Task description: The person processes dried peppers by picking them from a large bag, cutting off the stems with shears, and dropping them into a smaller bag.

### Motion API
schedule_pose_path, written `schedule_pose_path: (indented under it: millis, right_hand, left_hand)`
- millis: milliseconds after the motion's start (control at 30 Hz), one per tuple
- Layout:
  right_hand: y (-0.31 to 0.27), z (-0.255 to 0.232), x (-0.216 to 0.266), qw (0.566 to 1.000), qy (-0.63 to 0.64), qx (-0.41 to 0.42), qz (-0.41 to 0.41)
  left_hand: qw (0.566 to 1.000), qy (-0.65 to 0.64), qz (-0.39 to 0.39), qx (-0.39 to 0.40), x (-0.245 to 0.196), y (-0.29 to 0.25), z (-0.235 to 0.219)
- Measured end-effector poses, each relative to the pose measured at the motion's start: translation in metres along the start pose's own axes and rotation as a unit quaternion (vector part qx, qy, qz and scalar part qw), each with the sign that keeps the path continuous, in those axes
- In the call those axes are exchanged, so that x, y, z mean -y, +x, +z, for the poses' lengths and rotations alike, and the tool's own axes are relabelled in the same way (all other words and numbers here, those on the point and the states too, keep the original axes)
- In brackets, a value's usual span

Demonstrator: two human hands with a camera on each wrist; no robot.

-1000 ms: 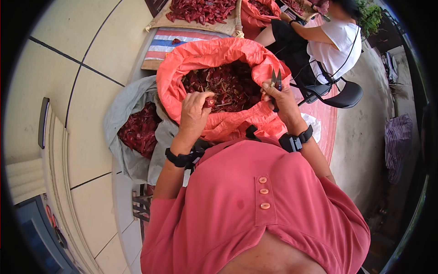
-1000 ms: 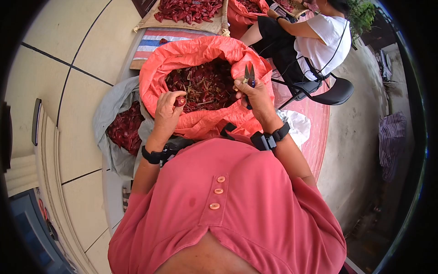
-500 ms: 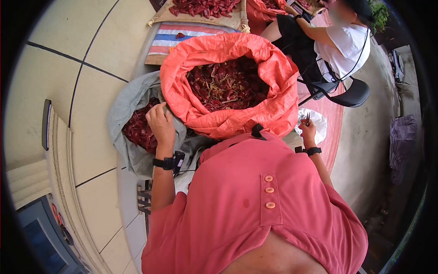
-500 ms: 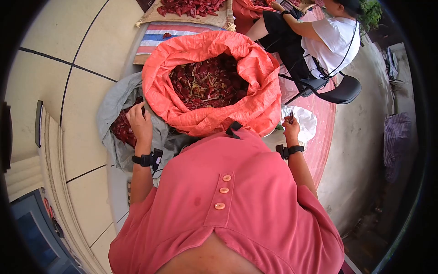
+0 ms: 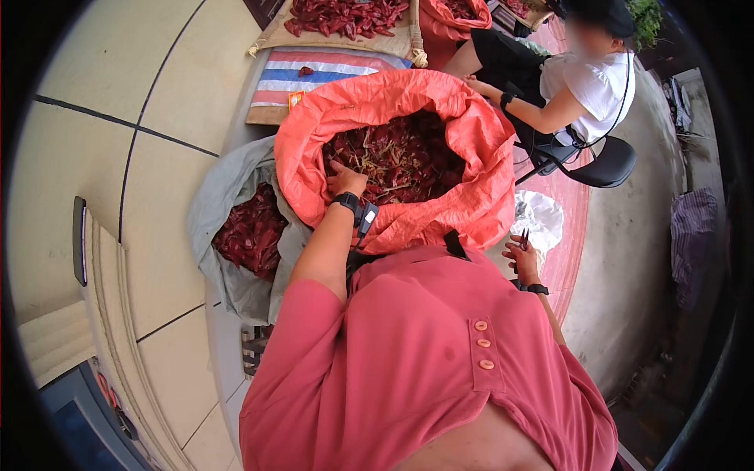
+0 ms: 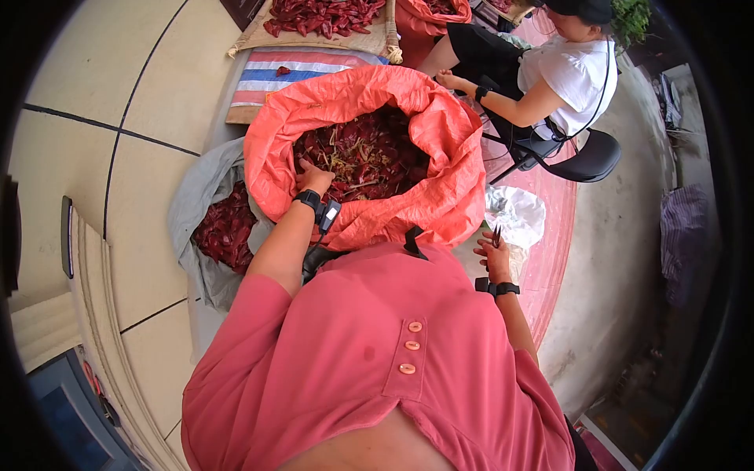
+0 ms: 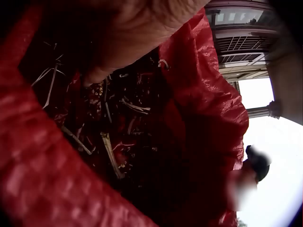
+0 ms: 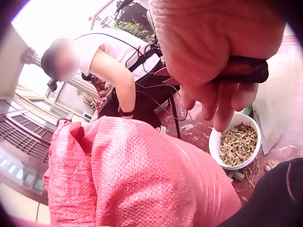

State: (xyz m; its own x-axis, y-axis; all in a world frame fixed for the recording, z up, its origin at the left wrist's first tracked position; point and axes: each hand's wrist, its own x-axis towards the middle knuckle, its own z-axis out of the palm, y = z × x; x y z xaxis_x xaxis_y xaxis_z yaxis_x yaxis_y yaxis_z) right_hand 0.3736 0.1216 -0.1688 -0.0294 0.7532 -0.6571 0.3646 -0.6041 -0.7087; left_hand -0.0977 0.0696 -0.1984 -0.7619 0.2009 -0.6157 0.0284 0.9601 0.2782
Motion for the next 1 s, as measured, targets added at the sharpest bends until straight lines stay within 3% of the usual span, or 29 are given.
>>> schedule_pose_path:
  millis: [133,167,233,300,467,600,733,933,1000]
  right_hand:
    - [-0.022,-0.015,-0.028,0.999,0.008,-0.035,0.036]
    - [-0.025,-0.020,-0.037,0.998,0.012,-0.048,0.050]
    - [-0.037,-0.025,-0.050,0.994,0.007,-0.081,0.068]
    - [-0.046,-0.031,-0.061,0.992,0.014,-0.099,0.079]
    - [-0.050,-0.039,-0.087,0.992,0.003,-0.101,0.073]
    - [-0.043,-0.039,-0.091,0.993,0.009,-0.094,0.074]
    - [-0.019,-0.042,-0.087,0.994,0.022,-0.082,0.067]
    - [-0.003,-0.026,-0.036,0.998,0.017,-0.057,0.005]
    - [-0.006,-0.023,-0.020,0.998,-0.022,-0.051,-0.041]
  left_hand:
    - [0.978,0.044,0.170,-0.111,0.011,0.002,0.013]
    - [0.970,0.101,0.192,-0.108,0.012,0.005,0.012]
    - [0.981,0.091,0.168,-0.044,0.007,0.011,0.006]
    - [0.984,0.017,0.160,-0.077,0.012,0.036,0.015]
    - [0.975,-0.126,0.185,0.016,0.019,0.073,0.020]
    - [0.936,-0.106,0.334,-0.016,0.018,0.036,0.027]
    - [0.870,-0.085,0.486,-0.017,0.010,-0.024,0.030]
    - [0.803,0.077,0.588,0.054,0.006,-0.062,0.030]
    - [0.790,0.104,0.604,0.024,0.009,-0.071,0.020]
